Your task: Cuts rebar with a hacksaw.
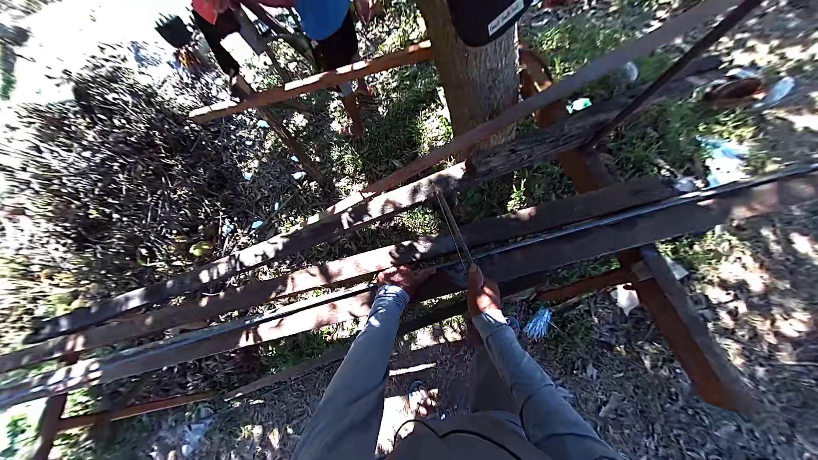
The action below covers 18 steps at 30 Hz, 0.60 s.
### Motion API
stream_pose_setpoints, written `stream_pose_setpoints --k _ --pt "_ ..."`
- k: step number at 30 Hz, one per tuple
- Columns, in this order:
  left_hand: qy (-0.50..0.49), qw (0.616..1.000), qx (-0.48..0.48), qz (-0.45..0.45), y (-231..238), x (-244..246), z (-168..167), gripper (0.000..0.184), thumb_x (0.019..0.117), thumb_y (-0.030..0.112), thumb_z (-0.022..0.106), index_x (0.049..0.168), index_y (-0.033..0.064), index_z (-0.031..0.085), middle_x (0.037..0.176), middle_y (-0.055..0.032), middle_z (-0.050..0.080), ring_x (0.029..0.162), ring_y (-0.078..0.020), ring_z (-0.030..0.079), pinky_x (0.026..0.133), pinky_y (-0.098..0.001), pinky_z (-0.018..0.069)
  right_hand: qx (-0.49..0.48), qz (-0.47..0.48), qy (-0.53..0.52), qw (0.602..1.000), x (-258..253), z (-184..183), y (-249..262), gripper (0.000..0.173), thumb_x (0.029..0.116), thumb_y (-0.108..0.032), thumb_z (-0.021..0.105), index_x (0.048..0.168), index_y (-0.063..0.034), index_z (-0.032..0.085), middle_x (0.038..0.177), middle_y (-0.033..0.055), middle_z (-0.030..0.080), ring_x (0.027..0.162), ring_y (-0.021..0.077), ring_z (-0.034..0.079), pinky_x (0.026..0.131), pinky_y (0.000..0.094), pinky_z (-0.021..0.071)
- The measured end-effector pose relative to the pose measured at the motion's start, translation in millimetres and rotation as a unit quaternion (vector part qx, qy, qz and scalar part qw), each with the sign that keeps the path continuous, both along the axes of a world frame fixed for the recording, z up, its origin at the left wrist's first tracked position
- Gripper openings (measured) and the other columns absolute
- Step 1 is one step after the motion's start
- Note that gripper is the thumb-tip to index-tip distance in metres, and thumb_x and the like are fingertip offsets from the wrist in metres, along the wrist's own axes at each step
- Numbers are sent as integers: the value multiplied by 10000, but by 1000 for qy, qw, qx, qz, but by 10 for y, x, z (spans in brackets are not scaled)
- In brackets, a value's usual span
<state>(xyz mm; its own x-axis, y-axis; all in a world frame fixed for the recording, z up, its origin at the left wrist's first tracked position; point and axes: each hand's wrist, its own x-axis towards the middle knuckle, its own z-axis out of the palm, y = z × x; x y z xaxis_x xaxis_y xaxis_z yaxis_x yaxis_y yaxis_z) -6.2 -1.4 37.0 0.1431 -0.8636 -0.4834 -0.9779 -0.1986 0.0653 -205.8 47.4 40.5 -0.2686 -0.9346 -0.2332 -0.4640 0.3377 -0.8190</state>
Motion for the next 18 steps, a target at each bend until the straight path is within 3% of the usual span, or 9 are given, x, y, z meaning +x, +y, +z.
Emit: stream_pose_setpoints --k 6,10,12,13,16,18 --pt "6 1000 -1 10 -7 9 212 1026 822 951 275 1191 97 710 1219 -174 717 1178 -368 671 967 -636 515 -19 1 -17 1000 19 -19 -36 719 1085 -553 289 956 8 721 857 209 683 872 349 663 819 598 517" --pt "21 1000 15 18 33 13 229 1049 804 964 276 1219 98 697 1247 -179 707 1203 -371 661 989 -645 506 -46 14 38 998 -7 263 205 583 1107 -418 360 1155 24 737 1025 255 735 1019 385 706 952 605 519" --pt "32 999 8 25 58 31 198 1034 797 965 298 1211 109 703 1231 -175 714 1193 -369 666 985 -650 504 -88 20 68 994 40 340 295 597 1100 -398 346 1043 48 738 886 252 713 877 385 700 843 612 530" --pt "40 999 4 21 66 34 190 1021 803 959 306 1218 114 702 1234 -168 715 1197 -363 666 991 -646 503 -85 22 75 993 69 416 292 583 1104 -385 357 1029 51 737 894 255 713 889 394 699 853 615 525" --pt "90 996 -9 10 182 35 137 940 842 905 366 1236 119 698 1258 -161 707 1228 -362 645 1046 -639 472 -34 27 67 997 112 558 195 568 1107 -432 368 1212 4 716 1123 246 722 1097 383 681 1006 603 496" --pt "125 991 -48 7 265 92 73 854 864 857 426 1222 133 706 1246 -152 713 1224 -358 643 1079 -639 449 -54 37 66 996 168 567 94 582 1100 -468 372 1279 -16 692 1221 242 701 1186 378 655 1059 601 474"
